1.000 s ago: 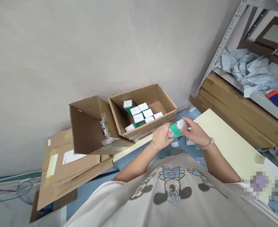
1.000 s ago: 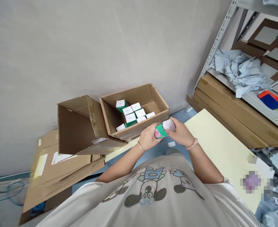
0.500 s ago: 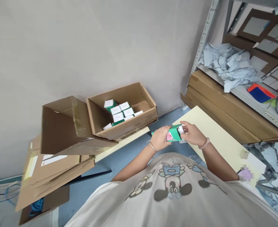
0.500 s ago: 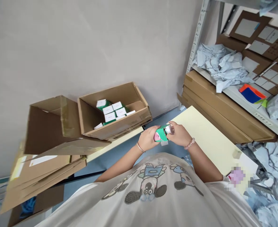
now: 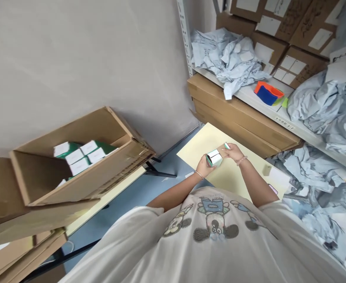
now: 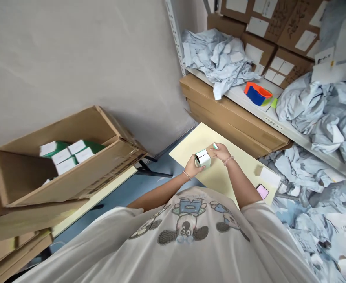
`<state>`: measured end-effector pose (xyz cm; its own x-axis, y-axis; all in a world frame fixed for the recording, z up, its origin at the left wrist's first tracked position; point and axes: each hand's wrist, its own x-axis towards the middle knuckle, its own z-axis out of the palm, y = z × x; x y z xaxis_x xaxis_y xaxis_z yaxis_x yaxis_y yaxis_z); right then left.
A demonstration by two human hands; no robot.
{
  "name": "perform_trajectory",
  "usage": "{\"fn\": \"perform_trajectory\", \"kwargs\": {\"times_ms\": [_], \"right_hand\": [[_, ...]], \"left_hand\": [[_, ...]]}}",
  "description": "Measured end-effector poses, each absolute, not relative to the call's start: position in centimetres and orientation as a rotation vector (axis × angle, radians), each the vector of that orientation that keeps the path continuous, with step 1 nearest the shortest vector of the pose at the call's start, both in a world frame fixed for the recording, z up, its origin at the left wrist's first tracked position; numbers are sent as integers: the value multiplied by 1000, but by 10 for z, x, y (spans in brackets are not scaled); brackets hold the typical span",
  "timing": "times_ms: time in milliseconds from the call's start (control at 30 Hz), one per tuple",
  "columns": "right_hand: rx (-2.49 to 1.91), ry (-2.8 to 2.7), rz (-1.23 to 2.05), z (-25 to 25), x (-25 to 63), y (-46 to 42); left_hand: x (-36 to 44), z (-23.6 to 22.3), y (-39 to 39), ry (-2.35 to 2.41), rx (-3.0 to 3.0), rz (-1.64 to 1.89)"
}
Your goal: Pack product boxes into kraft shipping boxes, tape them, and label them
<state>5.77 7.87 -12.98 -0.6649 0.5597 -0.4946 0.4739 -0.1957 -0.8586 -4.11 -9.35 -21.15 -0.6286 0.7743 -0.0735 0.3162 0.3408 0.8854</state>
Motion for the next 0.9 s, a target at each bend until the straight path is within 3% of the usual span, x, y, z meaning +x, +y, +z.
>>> {"fn": "perform_trajectory", "kwargs": {"times_ms": [233,433,633,900], "right_hand": [[-1247,-1955,2109,-180,49,123],[-1621,-1713,1750,-210,49,117],[-1804,-1726,1341,-204,59,71],[-1649,-2129,1172,-188,69,35]], "left_hand": [[-20,-241,-64,2125,807,1167],[-36,-224,-51,2097,1006,902],[-55,-201,-32,2131,1155,575],[-67,-203,-29,2137,1065,735]]}}
